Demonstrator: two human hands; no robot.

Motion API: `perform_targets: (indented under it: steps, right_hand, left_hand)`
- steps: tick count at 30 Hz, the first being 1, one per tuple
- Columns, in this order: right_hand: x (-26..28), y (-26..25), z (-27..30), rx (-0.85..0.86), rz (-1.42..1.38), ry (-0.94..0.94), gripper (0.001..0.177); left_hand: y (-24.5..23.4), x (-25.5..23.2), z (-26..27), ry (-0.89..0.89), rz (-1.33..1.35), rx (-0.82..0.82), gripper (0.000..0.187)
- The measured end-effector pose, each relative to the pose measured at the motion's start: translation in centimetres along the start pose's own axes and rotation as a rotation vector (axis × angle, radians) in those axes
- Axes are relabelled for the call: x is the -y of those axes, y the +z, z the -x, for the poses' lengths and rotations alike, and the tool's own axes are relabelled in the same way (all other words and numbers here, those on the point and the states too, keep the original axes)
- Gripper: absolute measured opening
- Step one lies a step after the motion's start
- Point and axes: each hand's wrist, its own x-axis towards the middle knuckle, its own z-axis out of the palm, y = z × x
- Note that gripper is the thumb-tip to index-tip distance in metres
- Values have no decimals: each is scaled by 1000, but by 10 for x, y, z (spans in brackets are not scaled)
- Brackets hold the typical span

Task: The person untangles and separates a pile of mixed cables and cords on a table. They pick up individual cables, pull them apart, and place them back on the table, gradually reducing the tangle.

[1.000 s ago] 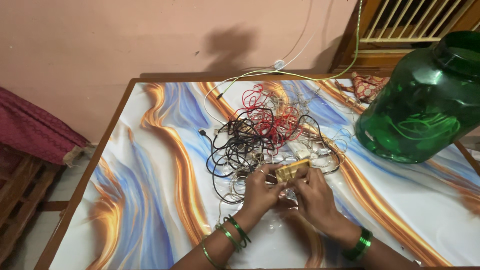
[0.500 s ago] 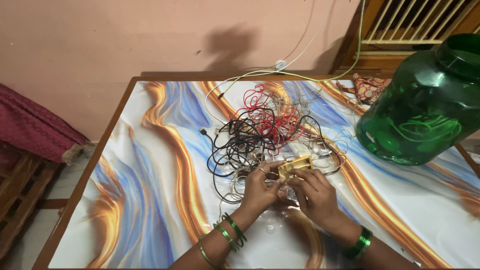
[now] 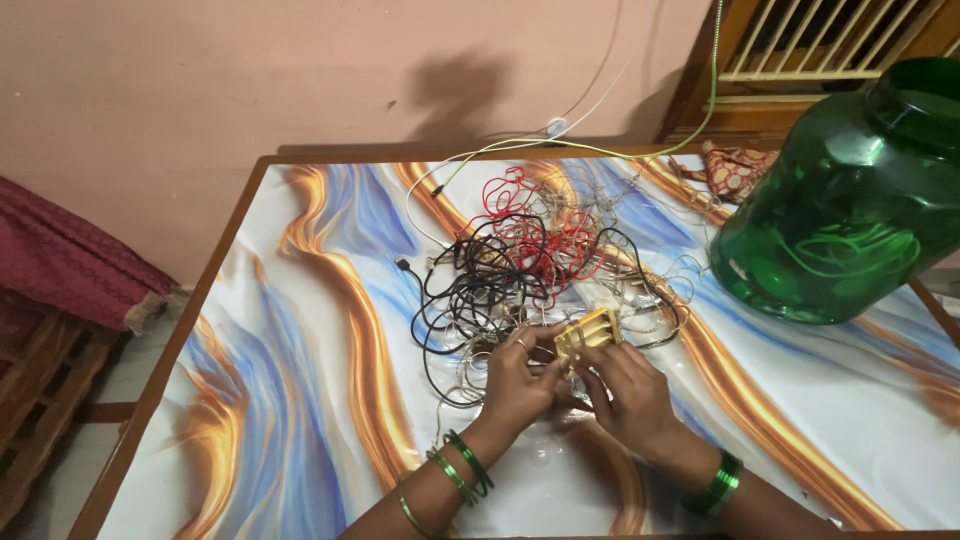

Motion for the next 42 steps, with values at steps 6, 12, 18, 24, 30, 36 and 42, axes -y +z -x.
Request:
perform_targets:
  steps: [6, 12, 18, 24, 30, 36, 42]
  right_hand:
    - [3, -4, -6, 22, 60, 6, 33]
    - [7, -4, -6, -23, 58, 31, 18]
    - [10, -2, -3, 3, 20, 67, 19]
    - [8, 1, -1, 99, 43, -53, 34]
    - [1, -4, -2, 46, 87, -61, 26]
    - [-16, -28, -18, 27, 92, 146, 58]
    - [-28, -42, -24, 286, -71, 89, 66]
  left_hand:
    - [-3, -4, 3, 172, -215, 42, 38]
    - [3, 2, 3, 97, -113, 28, 33]
    - [3, 24, -7, -50, 101, -40, 36]
    - [2, 44, -14, -111, 152, -83, 38]
    - [2, 47, -14, -194, 239, -47, 39]
    - [-5, 44, -16, -258, 651, 36, 43]
    - [-10, 33, -12, -184, 645, 239, 41]
